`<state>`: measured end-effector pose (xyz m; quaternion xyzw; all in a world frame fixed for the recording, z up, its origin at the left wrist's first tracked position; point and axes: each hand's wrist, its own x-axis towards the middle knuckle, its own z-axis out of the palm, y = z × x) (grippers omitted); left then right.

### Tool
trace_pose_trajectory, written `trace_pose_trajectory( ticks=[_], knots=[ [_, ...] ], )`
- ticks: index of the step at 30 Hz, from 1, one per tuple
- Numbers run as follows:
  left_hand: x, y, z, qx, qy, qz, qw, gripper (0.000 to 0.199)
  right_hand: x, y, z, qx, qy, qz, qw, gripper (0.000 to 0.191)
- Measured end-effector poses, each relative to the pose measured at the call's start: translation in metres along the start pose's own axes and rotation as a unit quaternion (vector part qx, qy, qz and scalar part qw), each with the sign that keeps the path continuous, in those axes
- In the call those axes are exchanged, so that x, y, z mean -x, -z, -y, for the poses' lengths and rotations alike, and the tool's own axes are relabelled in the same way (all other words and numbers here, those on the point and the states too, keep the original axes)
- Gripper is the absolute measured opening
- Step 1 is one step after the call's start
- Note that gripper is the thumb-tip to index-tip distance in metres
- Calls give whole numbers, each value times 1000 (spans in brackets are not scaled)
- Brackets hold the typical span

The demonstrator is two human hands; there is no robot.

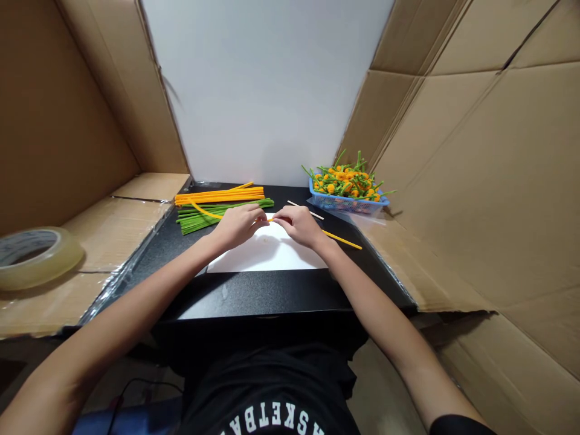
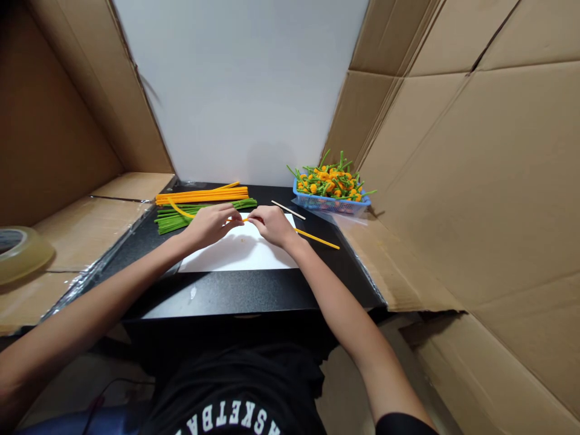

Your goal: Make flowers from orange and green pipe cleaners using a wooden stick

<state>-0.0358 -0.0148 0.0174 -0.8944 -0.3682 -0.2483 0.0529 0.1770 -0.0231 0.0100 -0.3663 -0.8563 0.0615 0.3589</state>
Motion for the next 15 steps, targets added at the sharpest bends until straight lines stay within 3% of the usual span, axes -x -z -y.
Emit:
trace_pose_trajectory(
  ticks=[7, 12, 15],
  knots=[
    [2, -6, -8, -31, 12, -39, 999, 21, 1, -2, -6, -8, 4, 10, 1000, 12],
    [1, -13, -4, 82, 37, -78, 993, 19, 1, 0, -12, 4, 42, 2, 999, 16],
    [-1, -16, -1, 153, 70, -68, 983, 17, 2, 2, -16, 18, 68, -2, 998, 18]
  ],
)
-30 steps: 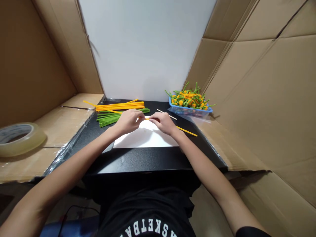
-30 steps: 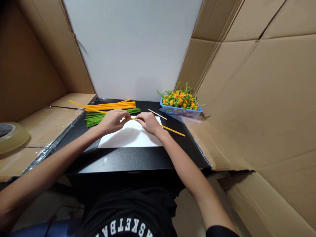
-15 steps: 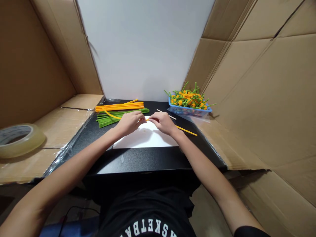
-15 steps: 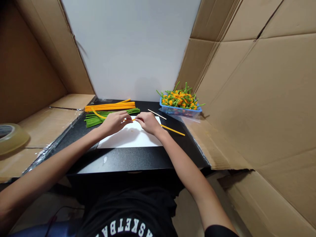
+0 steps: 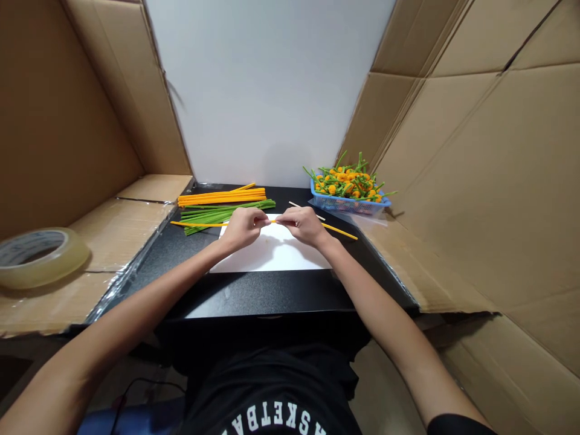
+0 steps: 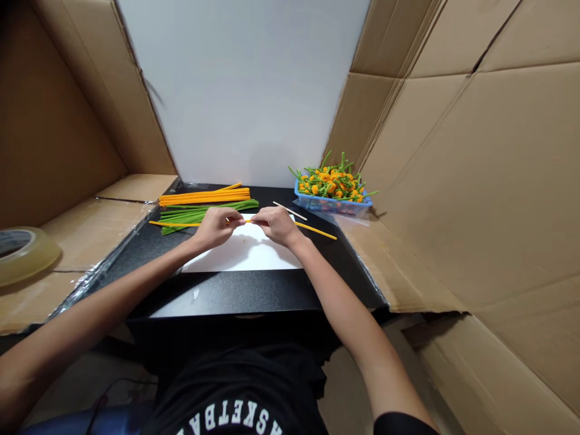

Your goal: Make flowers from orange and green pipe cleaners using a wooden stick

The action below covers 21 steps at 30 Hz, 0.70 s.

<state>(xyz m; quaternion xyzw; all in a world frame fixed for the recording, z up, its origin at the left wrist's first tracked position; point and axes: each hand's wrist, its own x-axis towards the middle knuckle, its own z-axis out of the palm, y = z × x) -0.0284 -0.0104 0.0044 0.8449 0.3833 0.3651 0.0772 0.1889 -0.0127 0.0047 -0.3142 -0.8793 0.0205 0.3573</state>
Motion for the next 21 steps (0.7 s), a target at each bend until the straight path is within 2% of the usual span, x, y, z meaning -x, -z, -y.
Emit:
trace_pose_trajectory(
  ticks=[3, 5, 9, 12, 17, 21],
  knots=[
    [-2, 0, 5, 18, 13, 44, 999, 20, 1, 0, 0, 0, -6, 4, 1000, 17],
    [-1, 1, 8, 0, -16, 54, 998, 20, 1, -1, 2, -20, -37, 15, 999, 16],
    [3, 0, 12, -81, -111, 28, 990, 21, 0, -5, 10, -77, -102, 49, 991, 21],
    [6, -1, 13, -123, -154, 12, 980, 23, -1, -5, 13, -104, -128, 73, 984, 23],
    [7, 0, 11, -144, -167, -30, 975, 26, -3, -3, 14, -138, -177, 52, 973, 24],
    [8, 0, 6, -171, -155, -38, 972, 28, -4, -4, 13, -175, -194, 34, 965, 22]
  ],
)
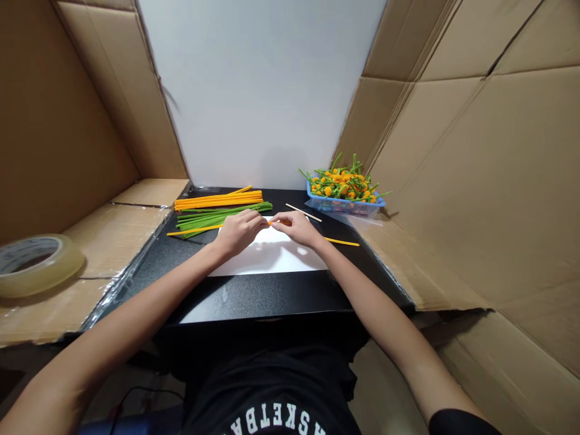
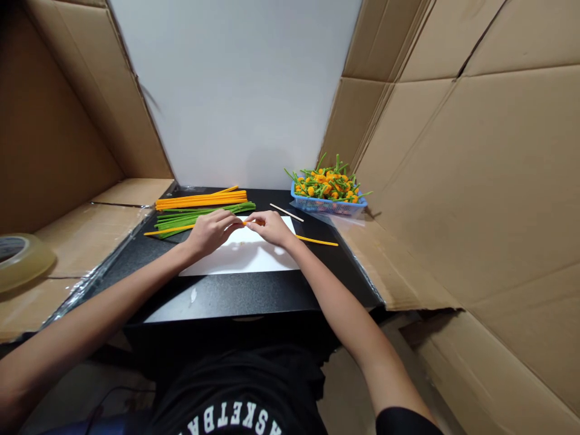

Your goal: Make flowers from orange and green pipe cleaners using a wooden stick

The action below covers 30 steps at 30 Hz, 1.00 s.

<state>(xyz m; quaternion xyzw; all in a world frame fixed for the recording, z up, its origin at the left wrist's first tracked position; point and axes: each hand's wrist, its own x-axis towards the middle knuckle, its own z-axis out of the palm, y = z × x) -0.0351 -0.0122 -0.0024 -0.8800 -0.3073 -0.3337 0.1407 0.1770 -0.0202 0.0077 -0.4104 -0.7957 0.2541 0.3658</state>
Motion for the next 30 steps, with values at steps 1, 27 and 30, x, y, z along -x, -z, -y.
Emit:
trace_pose_trajectory(
  ticks=[1, 27, 30],
  knots=[
    [0, 0, -1, -7, 1, 2, 1000, 28, 0, 0, 0, -1, -1, -1, 1000, 21],
    [-2, 4, -15, -26, 8, -4, 1000, 22, 3, -8, 10, -29, -24, -11, 999, 24],
    [-2, 4, -14, -13, 43, -14, 999, 21, 4, -11, 15, 34, -5, -70, 997, 22]
  ],
)
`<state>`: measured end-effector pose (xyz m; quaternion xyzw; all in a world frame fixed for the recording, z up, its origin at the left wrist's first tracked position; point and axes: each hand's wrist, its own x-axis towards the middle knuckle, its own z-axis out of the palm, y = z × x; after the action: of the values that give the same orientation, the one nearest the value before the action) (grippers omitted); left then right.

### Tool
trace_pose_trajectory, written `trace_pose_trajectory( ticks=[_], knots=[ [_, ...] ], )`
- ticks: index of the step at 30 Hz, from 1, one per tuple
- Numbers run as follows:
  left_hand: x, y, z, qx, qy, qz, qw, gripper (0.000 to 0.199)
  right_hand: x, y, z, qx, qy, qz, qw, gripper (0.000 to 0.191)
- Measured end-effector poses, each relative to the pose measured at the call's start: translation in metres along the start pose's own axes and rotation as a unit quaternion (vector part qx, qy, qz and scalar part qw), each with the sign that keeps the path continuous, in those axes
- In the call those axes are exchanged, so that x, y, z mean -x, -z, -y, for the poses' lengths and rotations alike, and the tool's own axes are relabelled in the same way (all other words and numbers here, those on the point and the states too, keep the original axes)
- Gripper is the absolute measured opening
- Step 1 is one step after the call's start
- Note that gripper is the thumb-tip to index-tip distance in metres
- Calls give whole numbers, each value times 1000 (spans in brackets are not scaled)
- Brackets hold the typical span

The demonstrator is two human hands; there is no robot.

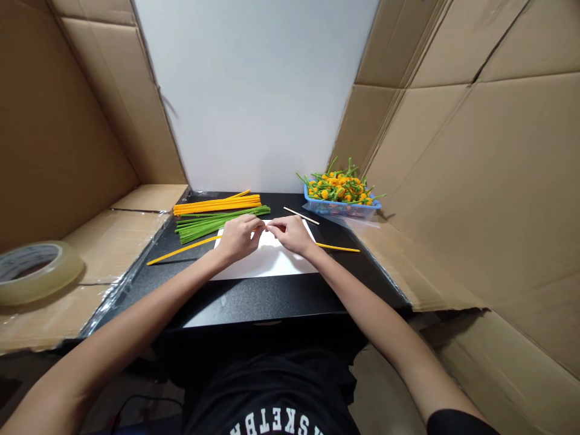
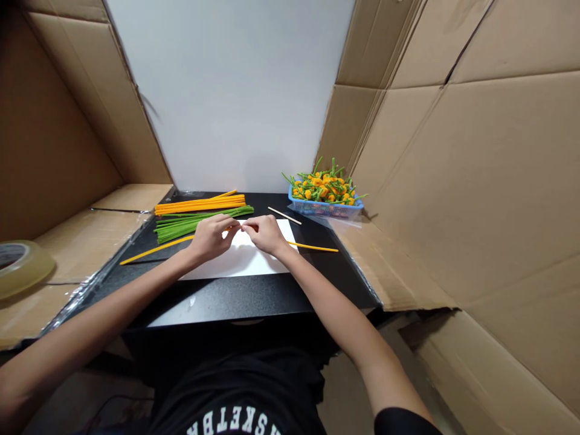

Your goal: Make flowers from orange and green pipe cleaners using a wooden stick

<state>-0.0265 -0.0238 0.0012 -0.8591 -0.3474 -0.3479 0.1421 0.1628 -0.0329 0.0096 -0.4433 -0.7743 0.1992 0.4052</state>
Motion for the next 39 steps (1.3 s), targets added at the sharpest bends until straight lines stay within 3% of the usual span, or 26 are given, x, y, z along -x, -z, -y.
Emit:
trace_pose_trajectory(
  ticks=[9, 16, 22, 30, 39],
  knots=[
    [1, -1, 8, -122, -160, 11, 979, 21, -1, -5, -8, -38, -90, 20, 995, 23],
    [1, -2, 7, -202, -261, -43, 943, 24, 0, -8, -2, -40, -135, 30, 990, 26],
    [2, -6, 6, -192, -255, -38, 947, 20, 2, -10, -1, -13, -128, 35, 991, 29],
    [5, -9, 6, -124, -175, 18, 976, 22, 1, -9, 1, -8, -132, 51, 990, 30],
    [6, -13, 6, -128, -192, 16, 973, 20, 1, -10, -1, -5, -138, 62, 988, 31]
  ],
)
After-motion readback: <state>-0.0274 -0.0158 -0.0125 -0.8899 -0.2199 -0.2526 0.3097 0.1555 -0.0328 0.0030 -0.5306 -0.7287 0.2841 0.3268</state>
